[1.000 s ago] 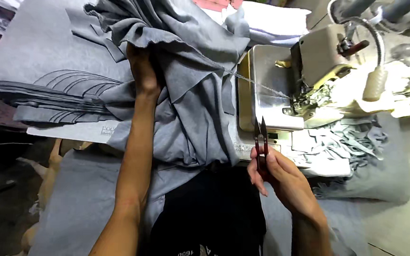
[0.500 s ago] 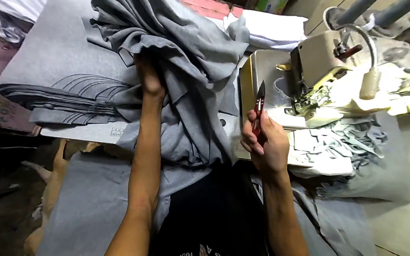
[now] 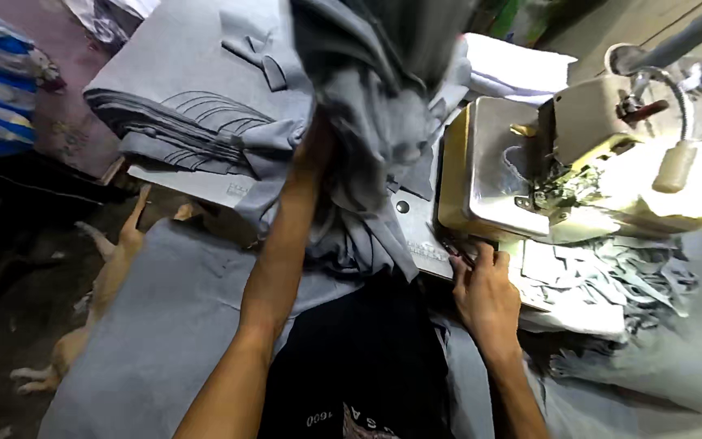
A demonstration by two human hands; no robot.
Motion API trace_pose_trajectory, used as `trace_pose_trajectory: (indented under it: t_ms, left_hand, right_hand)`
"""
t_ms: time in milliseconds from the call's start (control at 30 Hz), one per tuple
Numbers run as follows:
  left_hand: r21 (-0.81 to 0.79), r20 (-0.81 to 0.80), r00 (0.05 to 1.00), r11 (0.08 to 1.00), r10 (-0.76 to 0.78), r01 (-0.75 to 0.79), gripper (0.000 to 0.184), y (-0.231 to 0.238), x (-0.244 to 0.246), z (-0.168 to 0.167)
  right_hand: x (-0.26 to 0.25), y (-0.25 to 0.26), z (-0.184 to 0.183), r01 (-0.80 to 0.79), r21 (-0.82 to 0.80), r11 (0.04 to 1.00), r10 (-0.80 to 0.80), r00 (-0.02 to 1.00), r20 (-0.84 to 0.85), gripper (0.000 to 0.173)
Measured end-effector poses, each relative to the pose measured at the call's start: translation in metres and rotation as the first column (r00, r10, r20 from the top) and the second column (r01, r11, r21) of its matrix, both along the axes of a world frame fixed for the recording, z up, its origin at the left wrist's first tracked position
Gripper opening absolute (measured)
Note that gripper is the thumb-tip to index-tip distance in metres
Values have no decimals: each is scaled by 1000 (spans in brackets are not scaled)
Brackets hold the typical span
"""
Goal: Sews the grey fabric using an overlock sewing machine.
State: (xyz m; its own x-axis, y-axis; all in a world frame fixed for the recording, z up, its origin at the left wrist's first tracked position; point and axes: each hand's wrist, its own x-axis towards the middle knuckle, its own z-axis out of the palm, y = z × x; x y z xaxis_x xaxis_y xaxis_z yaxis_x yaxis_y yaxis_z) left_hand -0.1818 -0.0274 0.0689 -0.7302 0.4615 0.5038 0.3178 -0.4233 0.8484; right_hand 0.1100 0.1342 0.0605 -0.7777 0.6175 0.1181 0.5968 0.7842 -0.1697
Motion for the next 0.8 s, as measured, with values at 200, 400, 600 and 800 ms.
trace_pose_trajectory:
  t_ms: [200,400,600,800]
  left_hand:
    - [-566,-338,906,824,-256,21,48,-25,88,63]
    - [-714,-292,768,405,570,-571,76,-117,53,-13]
    - [-561,-332,861,652,386,-509,27,-128,68,-50]
    - [20,200,874,890,444,-456,51,-199,113,-17]
  right_hand:
    - [38,8,11,-227,-375,899,16,872,-490,52]
    - [41,15,25,-537,-741,404,-413,615,-671,30]
    - [44,2,49,-547,-719,430,-354,630,-691,54]
    - [18,-50,43,-579,-570,583,252,796,-551,20]
